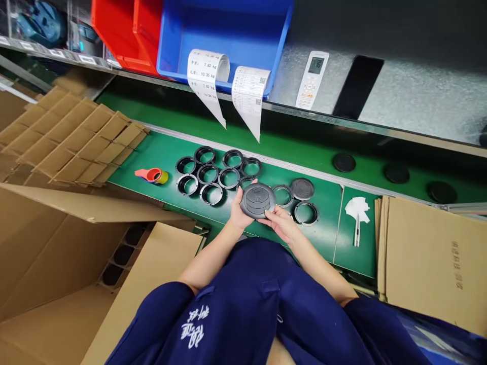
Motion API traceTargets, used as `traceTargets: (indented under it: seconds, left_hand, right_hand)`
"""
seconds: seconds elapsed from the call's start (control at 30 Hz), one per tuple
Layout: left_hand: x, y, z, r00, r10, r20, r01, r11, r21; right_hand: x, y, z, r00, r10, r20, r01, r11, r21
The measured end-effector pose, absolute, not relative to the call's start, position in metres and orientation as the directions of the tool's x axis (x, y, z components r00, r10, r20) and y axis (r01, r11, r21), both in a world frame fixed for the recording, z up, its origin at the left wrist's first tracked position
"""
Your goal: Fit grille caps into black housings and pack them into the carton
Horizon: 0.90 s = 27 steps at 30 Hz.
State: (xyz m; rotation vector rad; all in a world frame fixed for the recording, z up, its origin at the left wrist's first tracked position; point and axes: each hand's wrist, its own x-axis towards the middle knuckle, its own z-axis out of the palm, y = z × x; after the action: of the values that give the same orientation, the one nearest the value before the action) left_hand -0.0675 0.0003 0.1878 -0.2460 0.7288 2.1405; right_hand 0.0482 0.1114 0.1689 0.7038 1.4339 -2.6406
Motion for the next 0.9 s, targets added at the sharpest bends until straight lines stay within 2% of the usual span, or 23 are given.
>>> traceTargets:
  seconds: [0.07,0.13,0.2,0.27,0.4,0.67,0.73,0.9]
  left_hand:
    - [-0.066,-0.004,0.193,-0.602,0.683,-0.414,-0.795,-0.463,0.391]
    - [-0.066,-0.008,0.198,-0.551,0.714,-0.432,-0.829,-0.411,0.378]
    - [-0.064,-0.011,0.202,-0.481,0.763,-0.433,-0.868,-0.346,0.356]
    - [-0.062,-0.014,0.206,-0.431,0.802,-0.413,-0.891,-0.307,0.334]
    - [-0.055,-0.021,0.213,-0.426,0.819,-0.384,-0.893,-0.312,0.324]
    - [-0.057,-0.046,0.221,-0.491,0.796,-0.353,-0.852,-0.355,0.384]
    - [-0.057,-0.052,0.222,-0.461,0.807,-0.369,-0.865,-0.316,0.389]
    - [-0.057,-0.061,0.226,-0.381,0.827,-0.412,-0.888,-0.203,0.413]
  right_hand:
    - [0.056,0.112,0.179,-0.866,0.382,-0.322,0.233,-0.261,-0.937]
    - [0.06,0.118,0.189,-0.822,0.565,-0.066,0.182,0.151,-0.972]
    - [0.062,0.124,0.199,-0.823,0.541,0.173,0.124,0.47,-0.874]
    - [0.064,0.126,0.208,-0.858,0.445,0.257,0.085,0.616,-0.783]
    - [0.064,0.117,0.213,-0.866,0.41,0.286,0.082,0.681,-0.728]
    - [0.057,0.102,0.21,-0.909,0.297,0.293,0.024,0.738,-0.675]
    - [0.054,0.099,0.209,-0.914,0.272,0.301,0.004,0.749,-0.663]
    - [0.048,0.097,0.213,-0.931,0.252,0.265,-0.025,0.679,-0.734]
